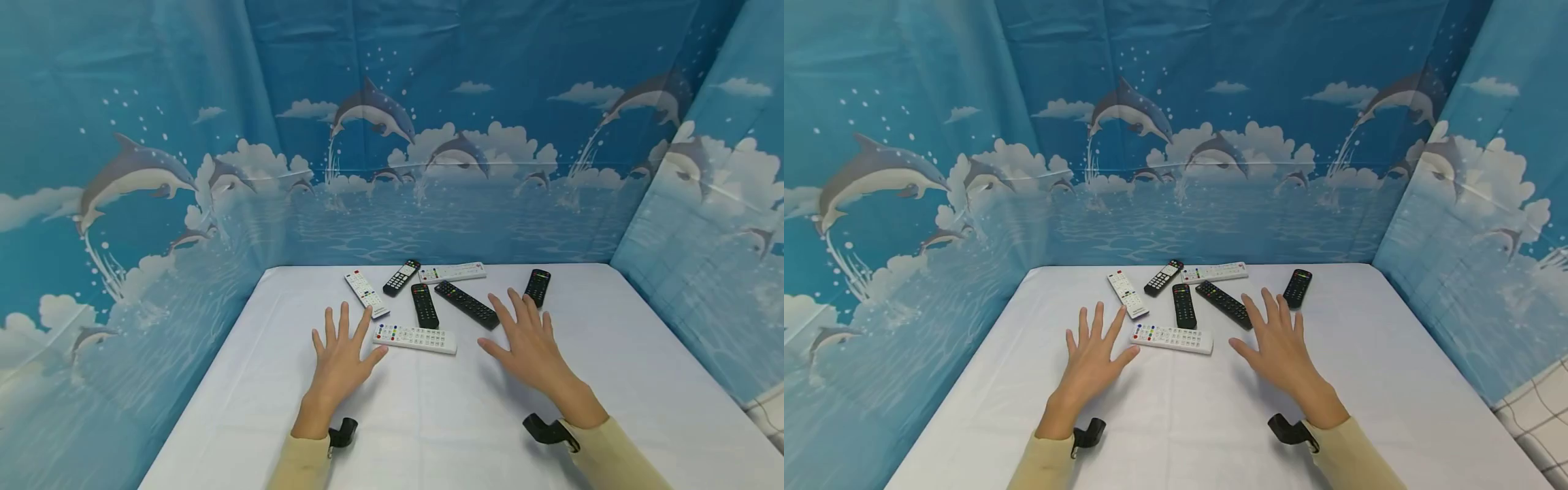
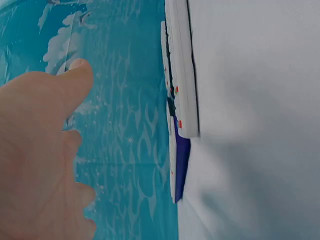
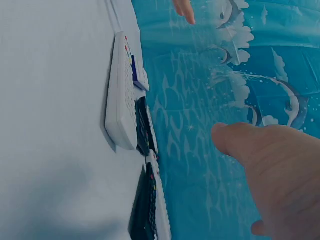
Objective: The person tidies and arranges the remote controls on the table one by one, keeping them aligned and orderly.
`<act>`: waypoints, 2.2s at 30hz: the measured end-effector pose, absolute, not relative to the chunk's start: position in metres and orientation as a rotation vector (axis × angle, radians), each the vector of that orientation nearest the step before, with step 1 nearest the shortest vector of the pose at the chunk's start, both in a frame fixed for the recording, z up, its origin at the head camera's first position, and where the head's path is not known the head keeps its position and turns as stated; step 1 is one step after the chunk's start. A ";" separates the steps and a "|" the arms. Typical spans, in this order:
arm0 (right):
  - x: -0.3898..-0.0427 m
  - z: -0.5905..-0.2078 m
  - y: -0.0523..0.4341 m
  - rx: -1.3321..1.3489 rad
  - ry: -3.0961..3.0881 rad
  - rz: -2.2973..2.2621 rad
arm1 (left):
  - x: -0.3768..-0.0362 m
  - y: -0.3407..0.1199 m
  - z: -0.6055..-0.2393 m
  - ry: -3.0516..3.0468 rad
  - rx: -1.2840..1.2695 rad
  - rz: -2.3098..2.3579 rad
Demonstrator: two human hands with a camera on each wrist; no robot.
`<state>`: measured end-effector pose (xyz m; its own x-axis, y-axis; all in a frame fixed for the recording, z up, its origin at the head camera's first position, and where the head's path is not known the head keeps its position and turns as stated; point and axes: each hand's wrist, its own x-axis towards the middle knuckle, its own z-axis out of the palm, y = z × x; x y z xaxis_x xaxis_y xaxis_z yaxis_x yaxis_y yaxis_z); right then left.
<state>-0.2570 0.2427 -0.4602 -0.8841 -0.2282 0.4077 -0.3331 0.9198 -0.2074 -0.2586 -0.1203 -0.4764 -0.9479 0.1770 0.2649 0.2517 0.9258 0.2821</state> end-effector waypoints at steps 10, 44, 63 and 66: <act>-0.274 -0.441 0.234 0.551 -2.763 0.459 | -0.259 -0.109 -0.464 -2.891 -0.436 -0.586; -0.303 -0.474 0.174 0.619 -2.968 1.255 | -0.254 -0.088 -0.475 -1.719 0.440 -3.003; -0.289 -0.481 0.131 0.564 -3.044 1.841 | -0.253 -0.101 -0.470 -1.747 0.474 -2.975; -0.287 -0.483 0.123 0.563 -3.025 1.905 | -0.253 -0.104 -0.476 -1.783 0.491 -2.926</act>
